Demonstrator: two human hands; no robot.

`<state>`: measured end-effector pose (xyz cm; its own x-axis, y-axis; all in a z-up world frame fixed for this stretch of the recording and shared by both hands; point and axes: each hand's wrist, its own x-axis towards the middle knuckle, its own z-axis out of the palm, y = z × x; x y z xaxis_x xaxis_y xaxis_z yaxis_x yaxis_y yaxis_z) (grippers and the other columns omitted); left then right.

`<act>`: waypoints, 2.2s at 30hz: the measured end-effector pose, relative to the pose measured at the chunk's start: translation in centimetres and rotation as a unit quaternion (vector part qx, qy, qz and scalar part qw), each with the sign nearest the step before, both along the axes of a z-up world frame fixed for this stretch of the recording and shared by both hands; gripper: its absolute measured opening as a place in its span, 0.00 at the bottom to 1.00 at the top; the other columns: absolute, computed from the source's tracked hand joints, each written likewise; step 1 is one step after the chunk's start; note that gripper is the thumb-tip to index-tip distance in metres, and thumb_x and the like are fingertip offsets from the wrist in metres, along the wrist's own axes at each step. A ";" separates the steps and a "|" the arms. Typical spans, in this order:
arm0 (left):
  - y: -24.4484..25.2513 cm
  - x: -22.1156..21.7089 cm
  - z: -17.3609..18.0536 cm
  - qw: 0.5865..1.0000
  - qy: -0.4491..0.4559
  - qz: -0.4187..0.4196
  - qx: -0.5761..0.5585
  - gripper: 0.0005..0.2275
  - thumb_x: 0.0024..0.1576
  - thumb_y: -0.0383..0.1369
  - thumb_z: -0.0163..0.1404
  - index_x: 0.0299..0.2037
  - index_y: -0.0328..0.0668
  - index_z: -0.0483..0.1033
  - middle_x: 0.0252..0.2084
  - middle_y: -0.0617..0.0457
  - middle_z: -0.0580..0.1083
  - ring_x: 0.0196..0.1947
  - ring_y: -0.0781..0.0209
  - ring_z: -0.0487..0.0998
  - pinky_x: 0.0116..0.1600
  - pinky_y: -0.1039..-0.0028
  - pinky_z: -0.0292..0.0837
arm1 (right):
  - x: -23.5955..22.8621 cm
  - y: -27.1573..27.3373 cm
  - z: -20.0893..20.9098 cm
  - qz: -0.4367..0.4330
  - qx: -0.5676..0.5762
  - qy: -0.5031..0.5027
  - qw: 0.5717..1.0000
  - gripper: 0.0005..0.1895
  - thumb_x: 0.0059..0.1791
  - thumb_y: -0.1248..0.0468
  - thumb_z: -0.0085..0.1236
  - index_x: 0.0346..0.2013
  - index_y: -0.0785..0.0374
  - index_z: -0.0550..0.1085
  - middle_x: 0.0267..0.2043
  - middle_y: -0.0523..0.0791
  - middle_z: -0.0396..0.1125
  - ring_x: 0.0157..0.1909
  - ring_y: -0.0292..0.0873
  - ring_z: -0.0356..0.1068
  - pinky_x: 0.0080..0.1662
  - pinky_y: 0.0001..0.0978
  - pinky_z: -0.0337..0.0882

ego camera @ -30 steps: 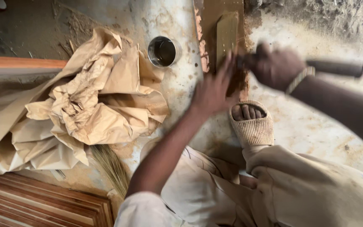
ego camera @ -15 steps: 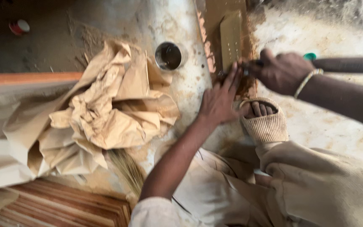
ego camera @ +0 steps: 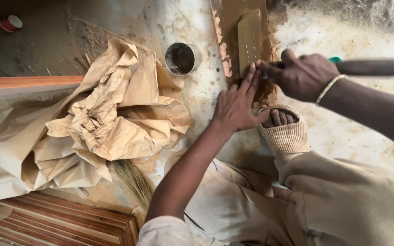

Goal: The person rubs a small metal blade against a sharpening stone fixed to a wooden block, occasionally dipping the blade into a small metal cup of liquid.

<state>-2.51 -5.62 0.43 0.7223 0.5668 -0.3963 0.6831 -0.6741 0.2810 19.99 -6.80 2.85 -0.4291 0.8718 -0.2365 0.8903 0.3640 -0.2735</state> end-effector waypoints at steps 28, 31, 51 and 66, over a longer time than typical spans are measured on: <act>3.1 -0.3 0.0 0.991 0.093 -0.092 -0.025 0.53 0.52 0.70 0.43 0.74 0.43 0.29 0.80 0.40 0.37 0.27 0.59 0.66 0.32 0.70 0.62 | 0.7 0.5 -1.4 -0.009 0.026 -0.033 0.999 0.20 0.62 0.51 0.42 0.68 0.28 0.68 0.43 0.54 0.67 0.19 0.36 0.62 0.17 0.27 0.63; 9.5 2.7 -2.3 0.990 0.117 -0.071 0.009 0.52 0.56 0.70 0.43 0.77 0.41 0.30 0.81 0.42 0.41 0.33 0.58 0.64 0.36 0.66 0.61 | 2.1 4.9 -1.8 -0.015 0.133 -0.103 0.986 0.16 0.61 0.53 0.43 0.63 0.33 0.71 0.60 0.55 0.67 0.16 0.31 0.61 0.16 0.24 0.62; 1.2 0.0 1.7 0.989 0.082 -0.031 -0.123 0.55 0.50 0.65 0.50 0.72 0.46 0.20 0.79 0.44 0.29 0.30 0.56 0.64 0.27 0.72 0.61 | 0.4 -1.0 -0.2 0.018 0.029 -0.027 0.999 0.24 0.60 0.55 0.41 0.72 0.32 0.64 0.47 0.57 0.70 0.10 0.28 0.58 0.10 0.18 0.59; 1.0 0.0 0.9 0.990 0.088 -0.036 -0.102 0.54 0.50 0.61 0.49 0.74 0.42 0.24 0.79 0.40 0.39 0.31 0.56 0.69 0.31 0.71 0.69 | -0.3 -0.5 1.1 -0.022 -0.042 -0.022 0.999 0.23 0.60 0.55 0.43 0.71 0.36 0.66 0.46 0.58 0.69 0.15 0.34 0.62 0.15 0.27 0.65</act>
